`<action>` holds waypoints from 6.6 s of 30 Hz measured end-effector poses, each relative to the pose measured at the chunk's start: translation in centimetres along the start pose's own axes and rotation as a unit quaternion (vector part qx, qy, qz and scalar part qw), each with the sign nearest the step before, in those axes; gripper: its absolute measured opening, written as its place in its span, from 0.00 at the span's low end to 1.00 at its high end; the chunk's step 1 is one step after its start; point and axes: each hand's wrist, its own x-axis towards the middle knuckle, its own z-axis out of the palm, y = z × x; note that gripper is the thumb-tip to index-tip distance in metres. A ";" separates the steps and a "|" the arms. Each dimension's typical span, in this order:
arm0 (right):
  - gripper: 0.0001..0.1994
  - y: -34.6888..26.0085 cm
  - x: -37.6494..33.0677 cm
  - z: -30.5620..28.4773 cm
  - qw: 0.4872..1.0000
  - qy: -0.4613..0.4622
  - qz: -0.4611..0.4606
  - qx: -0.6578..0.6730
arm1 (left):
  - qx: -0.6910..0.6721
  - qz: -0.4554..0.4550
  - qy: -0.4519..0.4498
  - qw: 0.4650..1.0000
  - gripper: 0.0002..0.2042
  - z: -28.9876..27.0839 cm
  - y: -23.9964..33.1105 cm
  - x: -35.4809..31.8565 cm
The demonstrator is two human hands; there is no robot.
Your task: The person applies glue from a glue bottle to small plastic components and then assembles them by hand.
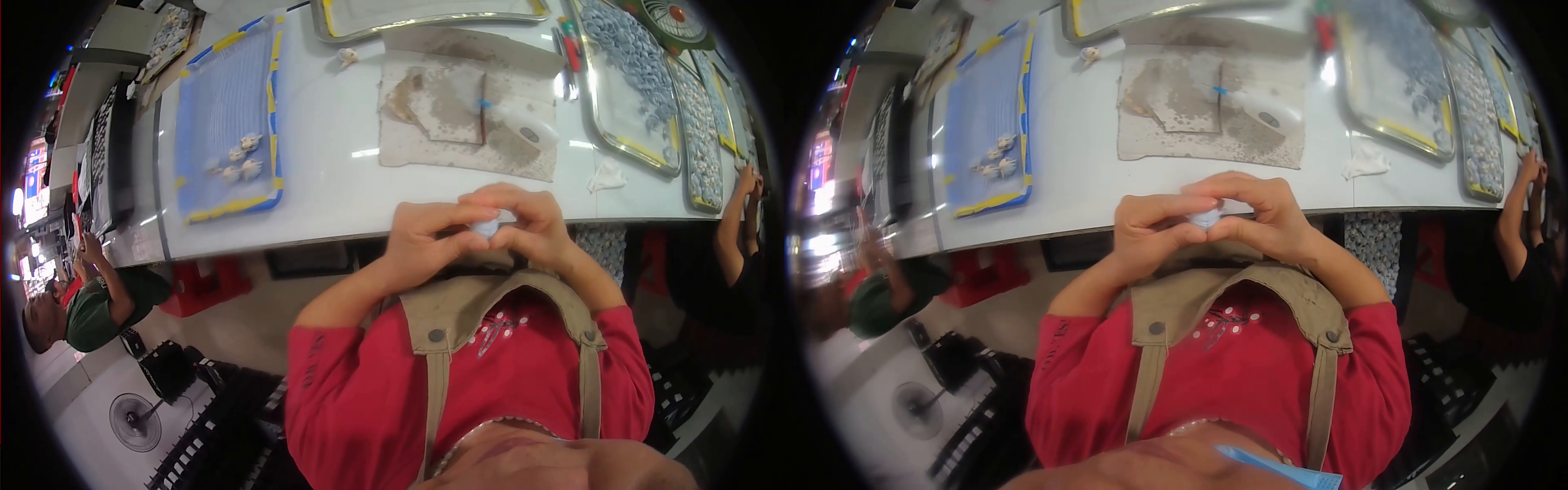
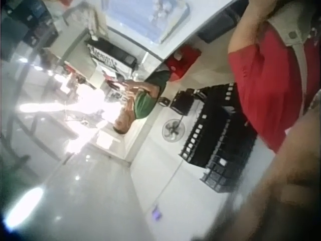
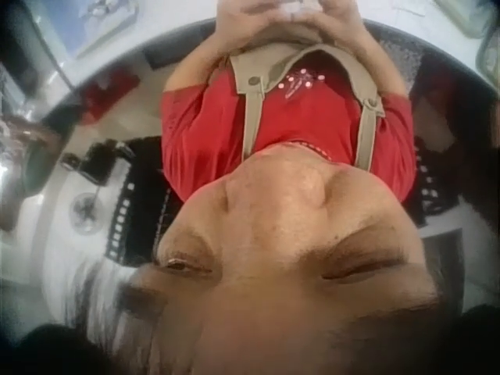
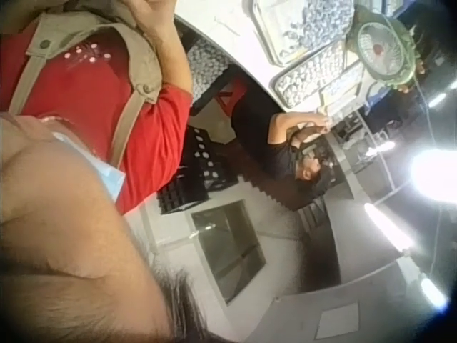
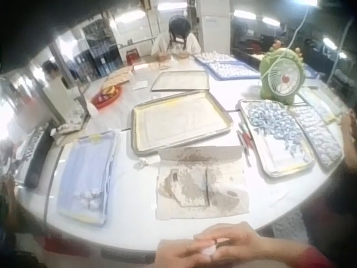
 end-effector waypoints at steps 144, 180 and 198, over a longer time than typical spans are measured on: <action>0.15 -3.3 -0.1 -3.3 0.913 -0.034 -0.096 -0.396 | -0.327 -0.171 0.058 0.928 0.18 3.5 -2.1 1.9; 0.17 -0.7 -3.0 -2.6 0.962 0.205 -0.083 -0.163 | -0.189 -0.053 0.076 0.978 0.17 5.7 -0.8 1.3; 0.16 -1.1 -2.7 -2.4 0.991 0.041 0.055 0.113 | 0.010 0.020 -0.025 0.999 0.12 3.8 0.5 1.0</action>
